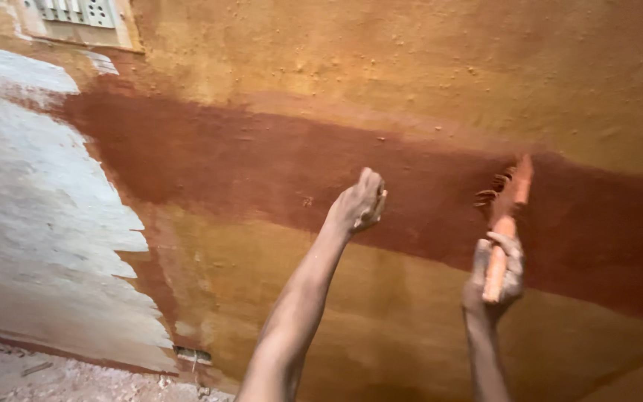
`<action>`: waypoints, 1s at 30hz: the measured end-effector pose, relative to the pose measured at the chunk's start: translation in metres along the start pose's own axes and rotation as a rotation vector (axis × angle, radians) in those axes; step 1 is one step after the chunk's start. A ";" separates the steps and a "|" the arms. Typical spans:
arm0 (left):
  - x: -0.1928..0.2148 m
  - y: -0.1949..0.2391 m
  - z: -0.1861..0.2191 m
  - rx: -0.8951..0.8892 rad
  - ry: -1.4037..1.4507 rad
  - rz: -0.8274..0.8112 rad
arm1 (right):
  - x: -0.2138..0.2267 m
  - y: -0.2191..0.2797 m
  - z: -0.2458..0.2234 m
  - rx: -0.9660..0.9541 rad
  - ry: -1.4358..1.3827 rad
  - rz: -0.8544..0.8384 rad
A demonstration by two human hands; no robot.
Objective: The person paints a horizontal band on a wall using a wide brush, applying reddish-brown paint over a lighter surface. The left hand often rests on the wall for stability while the right hand moves the brush in horizontal strokes.
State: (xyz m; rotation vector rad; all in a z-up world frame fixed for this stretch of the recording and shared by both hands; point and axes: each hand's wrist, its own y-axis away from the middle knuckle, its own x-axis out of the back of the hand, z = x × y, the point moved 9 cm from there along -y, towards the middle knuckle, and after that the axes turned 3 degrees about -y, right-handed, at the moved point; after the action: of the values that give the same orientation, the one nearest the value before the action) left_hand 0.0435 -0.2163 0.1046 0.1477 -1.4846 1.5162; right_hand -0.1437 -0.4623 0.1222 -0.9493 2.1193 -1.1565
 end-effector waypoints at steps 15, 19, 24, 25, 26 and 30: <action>-0.051 -0.049 -0.061 -0.020 0.147 -0.239 | 0.009 -0.009 0.014 -0.022 -0.050 0.012; -0.052 -0.052 -0.060 -0.065 0.198 -0.242 | 0.012 -0.011 0.008 0.040 0.147 0.113; -0.051 -0.053 -0.062 -0.057 0.216 -0.223 | -0.055 0.006 -0.012 -0.036 -0.037 -0.195; -0.050 -0.052 -0.060 -0.068 0.219 -0.213 | -0.069 0.014 -0.016 -0.061 -0.100 -0.264; -0.049 -0.051 -0.058 -0.079 0.223 -0.204 | -0.079 0.021 -0.019 -0.086 -0.165 -0.334; -0.037 -0.051 -0.059 -0.089 0.254 -0.138 | -0.084 0.024 -0.012 -0.114 -0.161 -0.397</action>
State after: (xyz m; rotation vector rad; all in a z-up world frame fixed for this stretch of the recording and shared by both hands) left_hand 0.1277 -0.1988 0.1016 0.0036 -1.3086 1.3037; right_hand -0.1099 -0.3812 0.1174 -1.5143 1.9350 -1.1036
